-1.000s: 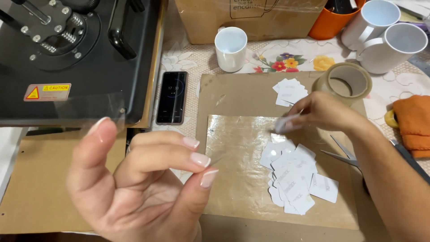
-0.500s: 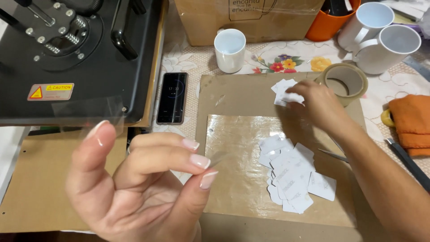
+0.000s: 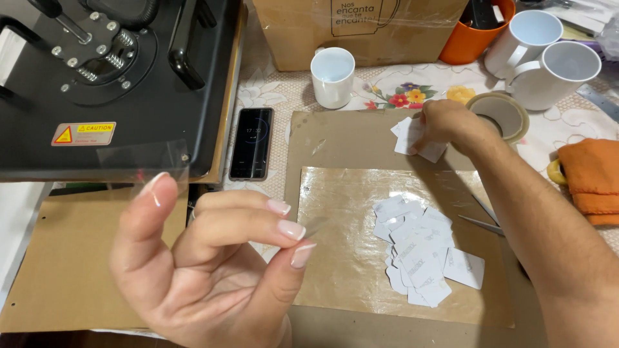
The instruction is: The person is using scissors to cut small pieces of clear adhesive tape and applying them to small white paper stickers.
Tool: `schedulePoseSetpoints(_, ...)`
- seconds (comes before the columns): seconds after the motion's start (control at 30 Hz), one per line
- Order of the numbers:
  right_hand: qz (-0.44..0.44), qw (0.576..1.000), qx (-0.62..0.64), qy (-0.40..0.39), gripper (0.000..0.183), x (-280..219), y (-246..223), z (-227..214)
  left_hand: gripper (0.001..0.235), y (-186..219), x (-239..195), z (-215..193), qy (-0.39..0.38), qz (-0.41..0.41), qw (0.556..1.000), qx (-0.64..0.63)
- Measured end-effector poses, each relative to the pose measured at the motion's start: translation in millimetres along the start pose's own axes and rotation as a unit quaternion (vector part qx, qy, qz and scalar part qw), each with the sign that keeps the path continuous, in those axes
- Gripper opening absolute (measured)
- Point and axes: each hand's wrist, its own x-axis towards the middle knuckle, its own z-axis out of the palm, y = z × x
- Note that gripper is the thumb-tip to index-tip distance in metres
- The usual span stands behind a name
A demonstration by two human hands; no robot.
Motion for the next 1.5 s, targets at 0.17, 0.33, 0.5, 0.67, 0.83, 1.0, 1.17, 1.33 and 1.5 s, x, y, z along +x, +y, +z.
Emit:
schedulePoseSetpoints(0.17, 0.003, 1.000, -0.014, 0.024, 0.079, -17, -4, -5, 0.085, 0, 0, 4, 0.008, 0.006, 1.000, -0.010)
schedulePoseSetpoints(0.33, -0.009, 0.995, -0.059, 0.082, 0.065, -29, 10, 3, 0.084, -3, 1, 5, -0.001, 0.015, 1.000, -0.016)
schedulePoseSetpoints(0.5, -0.167, 0.747, 0.639, 0.079, 0.026, -97, 25, 13, 0.081, 3, 8, 24, -0.009, -0.101, 0.987, -0.123)
schedulePoseSetpoints(0.67, -0.281, 0.589, 0.757, 0.043, 0.032, -177, 10, 29, 0.078, -2, 7, 47, -0.110, -0.239, 0.929, -0.260)
schedulePoseSetpoints(0.83, -0.390, 0.477, 0.787, -0.038, 0.057, -222, 1, 38, 0.077, -1, 8, 59, -0.209, -0.331, 0.875, -0.284)
schedulePoseSetpoints(1.0, -0.302, 0.467, 0.830, -0.051, 0.059, -245, -4, 35, 0.070, -1, 8, 64, -0.224, -0.306, 0.885, -0.269)
schedulePoseSetpoints(1.17, -0.373, 0.441, 0.813, -0.066, 0.060, -246, 4, 39, 0.073, 0, 8, 65, -0.250, -0.317, 0.875, -0.266)
schedulePoseSetpoints(1.33, -0.405, 0.443, 0.798, -0.050, 0.060, -249, 6, 41, 0.076, -1, 8, 67, -0.267, -0.328, 0.869, -0.258)
schedulePoseSetpoints(1.5, -0.430, 0.431, 0.793, -0.028, 0.051, -249, 5, 44, 0.076, -1, 7, 70, -0.263, -0.304, 0.885, -0.233)
